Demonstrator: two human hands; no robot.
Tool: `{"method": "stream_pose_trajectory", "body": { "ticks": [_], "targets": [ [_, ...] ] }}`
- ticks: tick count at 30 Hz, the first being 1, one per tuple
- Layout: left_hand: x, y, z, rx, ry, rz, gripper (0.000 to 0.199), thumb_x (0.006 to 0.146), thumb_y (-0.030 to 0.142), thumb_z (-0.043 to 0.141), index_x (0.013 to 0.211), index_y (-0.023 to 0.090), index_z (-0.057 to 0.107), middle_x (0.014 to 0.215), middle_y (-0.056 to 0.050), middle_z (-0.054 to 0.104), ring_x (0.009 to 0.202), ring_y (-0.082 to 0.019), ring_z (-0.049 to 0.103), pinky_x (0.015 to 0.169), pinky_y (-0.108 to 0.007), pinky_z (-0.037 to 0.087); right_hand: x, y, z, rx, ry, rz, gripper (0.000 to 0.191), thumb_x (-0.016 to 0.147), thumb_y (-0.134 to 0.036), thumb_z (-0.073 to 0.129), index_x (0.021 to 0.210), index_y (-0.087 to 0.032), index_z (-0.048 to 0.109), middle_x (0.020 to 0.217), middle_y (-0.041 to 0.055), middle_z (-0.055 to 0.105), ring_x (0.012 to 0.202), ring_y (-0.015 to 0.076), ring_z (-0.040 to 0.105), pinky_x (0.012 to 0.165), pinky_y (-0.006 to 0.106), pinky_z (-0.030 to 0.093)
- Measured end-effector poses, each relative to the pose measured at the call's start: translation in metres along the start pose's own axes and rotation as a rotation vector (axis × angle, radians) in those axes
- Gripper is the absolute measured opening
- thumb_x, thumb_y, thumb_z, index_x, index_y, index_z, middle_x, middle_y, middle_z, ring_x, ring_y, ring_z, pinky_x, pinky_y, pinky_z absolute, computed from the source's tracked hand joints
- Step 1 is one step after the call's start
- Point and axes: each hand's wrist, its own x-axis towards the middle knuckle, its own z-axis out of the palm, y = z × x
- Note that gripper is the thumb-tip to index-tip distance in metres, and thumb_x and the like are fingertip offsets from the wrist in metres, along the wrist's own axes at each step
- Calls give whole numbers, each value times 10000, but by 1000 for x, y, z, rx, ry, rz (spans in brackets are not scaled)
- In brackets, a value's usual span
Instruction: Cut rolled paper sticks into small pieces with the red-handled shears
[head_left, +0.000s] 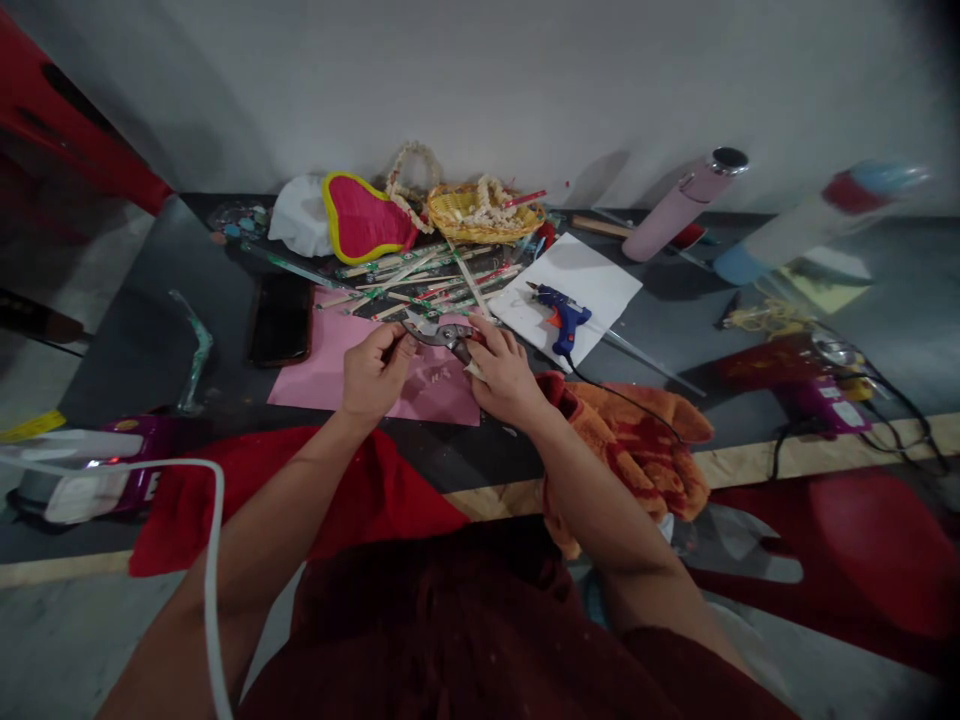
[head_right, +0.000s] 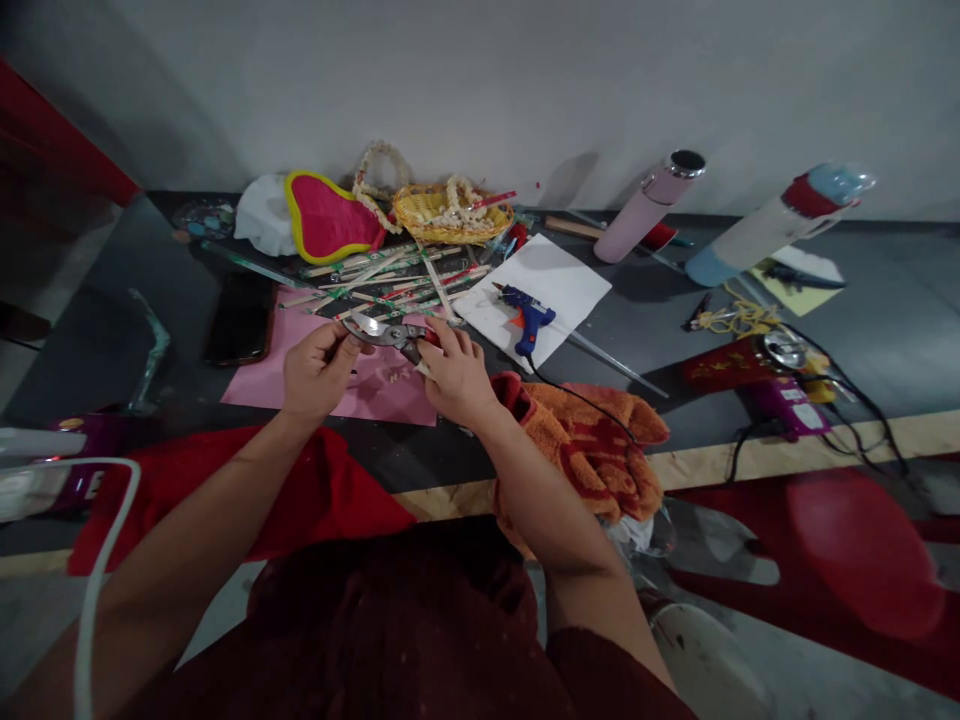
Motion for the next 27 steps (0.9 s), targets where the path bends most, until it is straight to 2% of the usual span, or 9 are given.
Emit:
{"method": "stream_pose_trajectory", "body": {
  "ticks": [9,13,16,19,22,24,27],
  "targets": [
    [-1,2,0,33,6,70,199,861,303,549,860,154,681,705,-17,685,574,-86,555,514,-178,404,0,0,-2,9,4,-25,367,836,-219,472,1196,-191,542,1478,94,357,1220,317,404,926,480,408],
    [-2,7,-2,32,-10,99,190,862,287,547,821,157,679,723,-17,699,599,-88,583,526,-177,412,2,1,3,79,39,7,297,818,-242,516,1107,-183,554,1424,116,433,1203,314,443,935,480,408],
    [-3,13,-4,34,-2,121,196,867,283,545,791,156,672,737,-15,712,589,-82,584,534,-176,418,3,1,9,172,100,52,315,793,-298,564,1081,-176,528,1318,152,521,1155,313,498,918,481,422],
    [-5,16,-5,34,13,129,196,871,284,546,787,157,670,737,-11,715,589,-79,590,539,-172,420,3,0,10,264,155,76,454,790,-345,577,1192,-162,470,1206,156,576,1074,292,556,891,453,447],
    [-7,16,-5,51,13,139,190,871,275,545,784,161,671,738,-9,716,604,-82,605,546,-170,419,3,-2,7,207,124,58,644,818,-364,557,1385,-154,336,1256,169,542,1114,308,530,917,467,433],
    [-7,15,-4,62,6,151,193,873,270,542,779,163,672,740,-9,716,602,-81,605,551,-171,422,3,-3,4,135,65,55,659,833,-331,532,1434,-190,300,1262,158,539,1137,323,507,924,482,425],
    [-8,14,-3,58,4,156,196,874,268,539,775,163,672,727,-8,715,589,-78,601,548,-170,426,3,-5,0,101,19,87,583,841,-241,482,1411,-219,363,1210,136,570,1092,307,525,904,456,439]
  ]
}}
